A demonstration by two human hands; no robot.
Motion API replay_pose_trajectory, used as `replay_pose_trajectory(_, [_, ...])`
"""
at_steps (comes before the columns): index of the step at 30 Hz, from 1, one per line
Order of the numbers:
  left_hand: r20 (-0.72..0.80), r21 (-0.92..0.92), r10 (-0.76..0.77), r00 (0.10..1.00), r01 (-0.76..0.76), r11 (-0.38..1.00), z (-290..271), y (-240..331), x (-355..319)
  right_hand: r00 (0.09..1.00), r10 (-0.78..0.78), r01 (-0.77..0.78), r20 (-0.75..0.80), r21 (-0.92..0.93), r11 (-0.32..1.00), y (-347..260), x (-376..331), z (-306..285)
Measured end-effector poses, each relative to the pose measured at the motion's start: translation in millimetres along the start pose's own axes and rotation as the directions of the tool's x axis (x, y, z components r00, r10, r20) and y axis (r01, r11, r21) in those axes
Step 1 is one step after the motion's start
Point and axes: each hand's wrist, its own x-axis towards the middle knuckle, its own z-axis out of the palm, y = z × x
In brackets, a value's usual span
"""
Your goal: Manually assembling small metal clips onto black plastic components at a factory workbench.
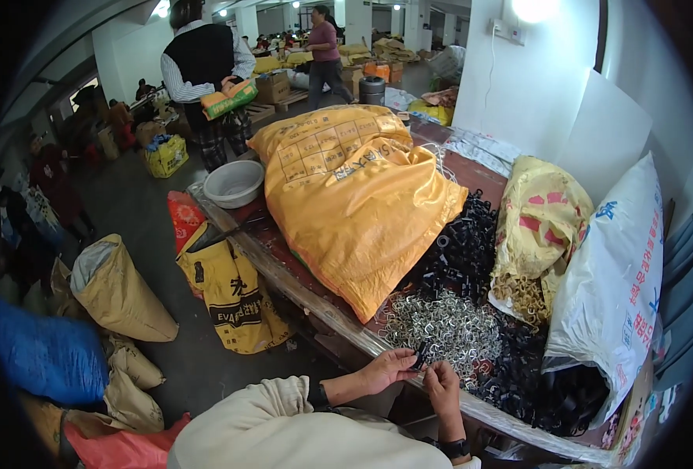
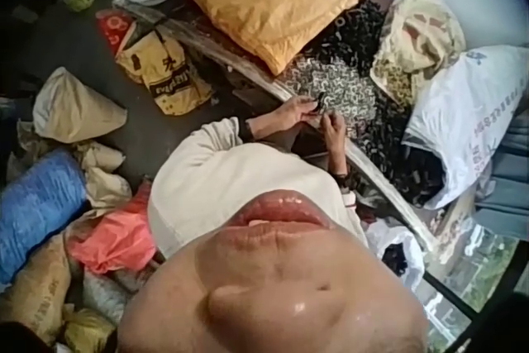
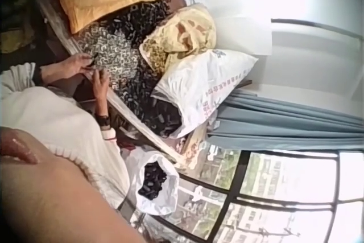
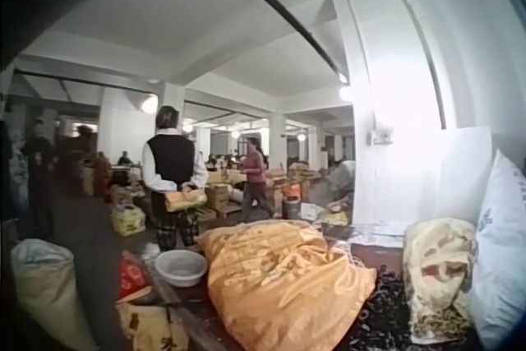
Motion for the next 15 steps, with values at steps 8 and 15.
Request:
replay_pose_trajectory(8, [0.009, -0.005, -0.027, 1.000, 0.027, 1.000, 1, -2, 1, 1.000, -0.017, 0.016, 0.019, 0.040, 0.999, 5, 0, -4])
replay_pose_trajectory(15, [-0.027, -0.011, -0.030, 0.999, 0.030, 0.999, 3, -11, 8, 1.000, 0.015, -0.018, 0.023, 0.134, 0.991, 0, -2, -10])
